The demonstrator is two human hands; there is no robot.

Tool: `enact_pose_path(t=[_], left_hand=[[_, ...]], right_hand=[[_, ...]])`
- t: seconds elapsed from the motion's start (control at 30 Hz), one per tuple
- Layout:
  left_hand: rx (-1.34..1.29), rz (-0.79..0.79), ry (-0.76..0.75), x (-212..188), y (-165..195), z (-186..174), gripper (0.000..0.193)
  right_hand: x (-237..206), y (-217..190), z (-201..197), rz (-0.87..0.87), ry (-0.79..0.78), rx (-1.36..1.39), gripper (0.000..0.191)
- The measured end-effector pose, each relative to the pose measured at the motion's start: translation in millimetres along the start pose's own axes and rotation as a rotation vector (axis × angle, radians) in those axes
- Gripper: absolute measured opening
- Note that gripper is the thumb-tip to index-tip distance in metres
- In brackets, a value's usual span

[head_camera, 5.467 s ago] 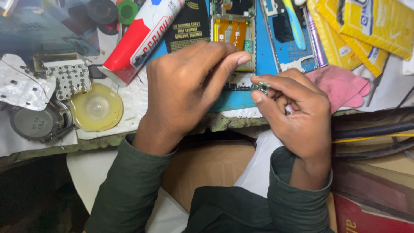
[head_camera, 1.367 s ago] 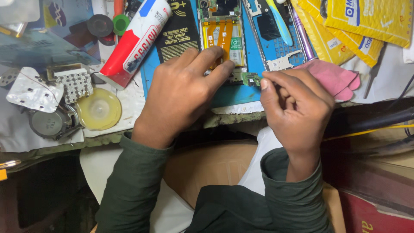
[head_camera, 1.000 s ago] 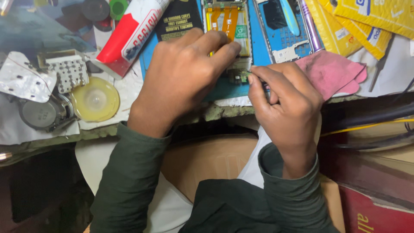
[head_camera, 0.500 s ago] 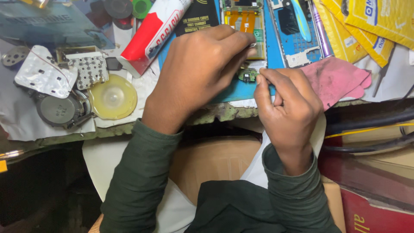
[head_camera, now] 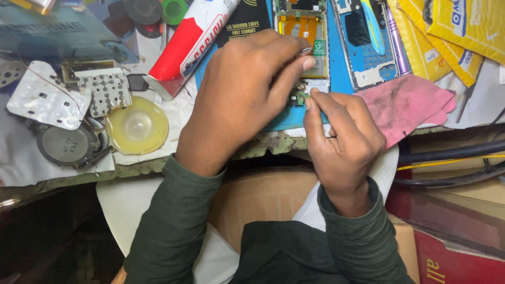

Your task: The person repairs a disassembled smartphone at a cluttered workbench. They press and align an internal flex cable and battery into the phone body, reposition the device, use a screwdriver on the phone, and hold and turn the phone chassis while working on its internals.

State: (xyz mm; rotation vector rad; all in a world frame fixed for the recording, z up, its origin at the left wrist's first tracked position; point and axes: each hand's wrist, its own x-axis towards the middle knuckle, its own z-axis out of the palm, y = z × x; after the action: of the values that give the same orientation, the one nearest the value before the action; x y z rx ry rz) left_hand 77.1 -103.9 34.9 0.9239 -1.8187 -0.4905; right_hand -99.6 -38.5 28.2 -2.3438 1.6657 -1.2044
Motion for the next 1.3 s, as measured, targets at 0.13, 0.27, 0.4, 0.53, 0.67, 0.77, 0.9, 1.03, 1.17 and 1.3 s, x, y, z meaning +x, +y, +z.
enact_pose_path(t=[0.13, 0.27, 0.4, 0.53, 0.67, 0.77, 0.9, 1.03, 1.17, 1.3], left_hand=[[0.002, -0.030, -0.015, -0.1, 2.0, -2.8, 0.014], [0.000, -0.033, -0.020, 1.1, 3.9, -2.7, 0.014], [0.004, -0.054, -0.030, 1.4, 5.3, -3.2, 0.014], [-0.012, -0.050, -0.044, 2.2, 6.1, -3.6, 0.014], [0.001, -0.084, -0.055, 1.3, 6.9, -5.5, 0.012], [0.020, -0.101, -0.064, -0.6, 8.3, -5.2, 0.013], [0.010, -0.098, -0.047, -2.6, 9.1, -2.8, 0.013], [0.034, -0.102, -0.029, -4.6, 9.7, 0.9, 0.013], [0.030, -0.100, -0.014, -5.9, 9.2, 2.6, 0.011], [0.044, -0.107, -0.022, -5.9, 9.9, 2.9, 0.012]], right_hand=[[1.3, -4.4, 3.3, 0.054, 0.032, 0.003, 0.016], [5.4, -7.4, 3.7, 0.185, 0.032, 0.067, 0.016], [10.1, -10.2, 5.2, 0.250, 0.034, 0.083, 0.014], [7.0, -13.1, 0.8, 0.139, 0.042, 0.017, 0.016], [-0.9, -14.3, 0.4, 0.043, -0.008, 0.036, 0.025], [-3.3, -11.9, 3.8, 0.008, -0.040, -0.007, 0.028], [-3.0, -9.4, 4.8, -0.018, -0.047, -0.052, 0.029], [-3.4, -11.0, 5.0, -0.005, -0.053, -0.088, 0.029], [-5.1, -13.1, 6.8, 0.005, -0.053, -0.122, 0.031], [-5.0, -12.1, 6.3, 0.001, -0.053, -0.137, 0.033]])
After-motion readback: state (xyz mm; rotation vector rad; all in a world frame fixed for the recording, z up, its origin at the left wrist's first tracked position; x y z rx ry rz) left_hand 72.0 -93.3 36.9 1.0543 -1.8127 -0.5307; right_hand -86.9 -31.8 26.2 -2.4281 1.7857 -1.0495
